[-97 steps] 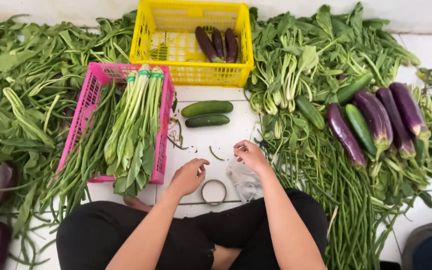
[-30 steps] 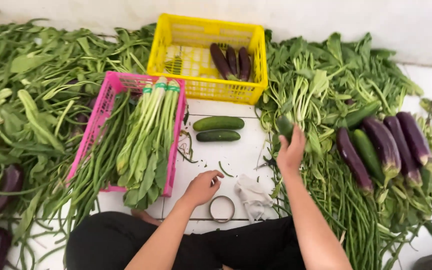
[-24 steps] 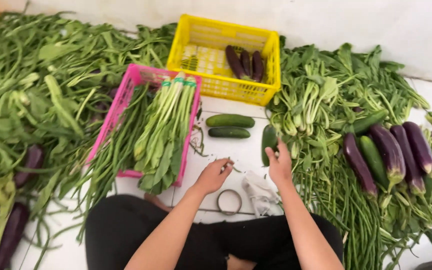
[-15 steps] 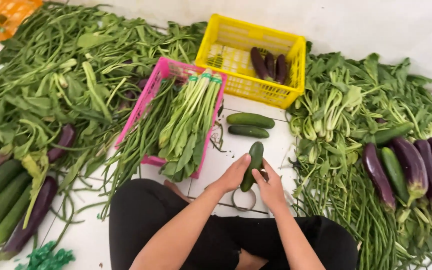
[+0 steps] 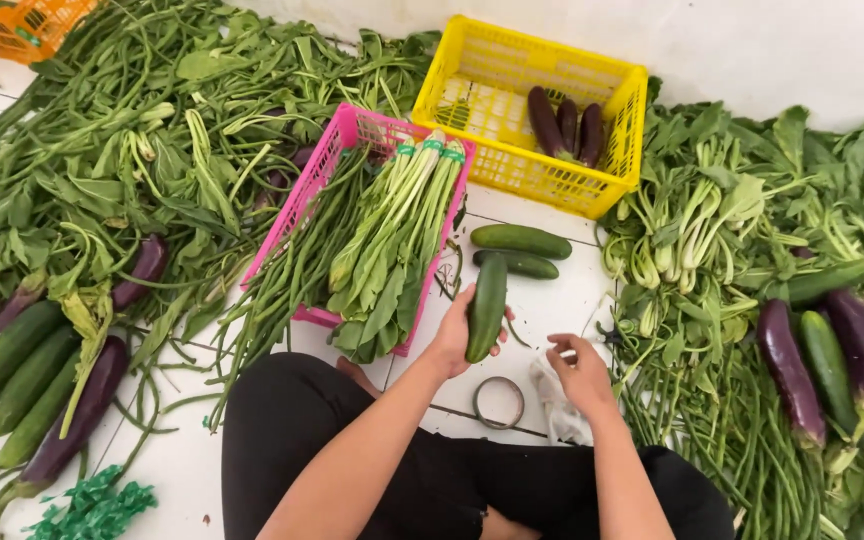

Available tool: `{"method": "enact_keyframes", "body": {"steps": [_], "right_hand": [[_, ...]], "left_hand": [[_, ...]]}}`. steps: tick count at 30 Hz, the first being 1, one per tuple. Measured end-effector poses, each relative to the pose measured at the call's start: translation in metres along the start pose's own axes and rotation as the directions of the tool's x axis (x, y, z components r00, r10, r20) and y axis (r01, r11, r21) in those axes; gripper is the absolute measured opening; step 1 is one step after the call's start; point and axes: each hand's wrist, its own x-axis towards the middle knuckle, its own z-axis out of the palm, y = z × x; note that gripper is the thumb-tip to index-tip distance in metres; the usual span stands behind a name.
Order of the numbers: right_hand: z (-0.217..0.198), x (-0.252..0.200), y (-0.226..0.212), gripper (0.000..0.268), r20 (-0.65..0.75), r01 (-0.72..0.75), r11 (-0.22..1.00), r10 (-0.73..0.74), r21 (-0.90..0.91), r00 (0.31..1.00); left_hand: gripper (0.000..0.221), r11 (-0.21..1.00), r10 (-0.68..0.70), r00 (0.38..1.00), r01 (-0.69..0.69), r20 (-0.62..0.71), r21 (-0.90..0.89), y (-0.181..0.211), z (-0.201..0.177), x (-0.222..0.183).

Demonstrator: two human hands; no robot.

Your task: A person sits on the floor and cleans cucumbers by wiping them with a white cloth.

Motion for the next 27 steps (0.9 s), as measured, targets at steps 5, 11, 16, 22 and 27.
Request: {"method": "enact_keyframes", "body": {"steps": [5, 11, 16, 22, 27], "right_hand": [[0.003, 0.017, -0.022, 0.03, 0.043, 0.007, 0.996, -0.011, 0.084, 0.999], [0.009, 0.029, -0.021, 0.027, 0.082, 0.013, 0.995, -0.021, 0.098, 0.996], [-0.001, 0.026, -0.03, 0.028, 0.121, -0.003, 0.992, -0.012, 0.124, 0.993], [-0.009, 0.016, -0.044, 0.031, 0.142, 0.001, 0.997, -0.012, 0.078, 0.99], [-0.009, 0.019, -0.045, 0.032, 0.167, -0.018, 0.995, 0.001, 0.102, 0.986]], "left_hand": [[0.057, 0.98, -0.017, 0.974, 0.061, 0.225, -0.192, 0.013, 0.004, -0.01], [0.056, 0.967, -0.064, 0.952, 0.134, 0.3, -0.217, 0.011, 0.005, -0.008], [0.061, 0.991, -0.048, 0.967, 0.078, 0.251, -0.112, 0.001, 0.003, 0.003], [0.041, 0.977, 0.069, 0.99, -0.043, -0.12, 0.208, -0.016, -0.004, 0.01], [0.047, 0.849, 0.258, 0.966, -0.226, 0.0, 0.478, -0.025, -0.015, 0.02]]}}
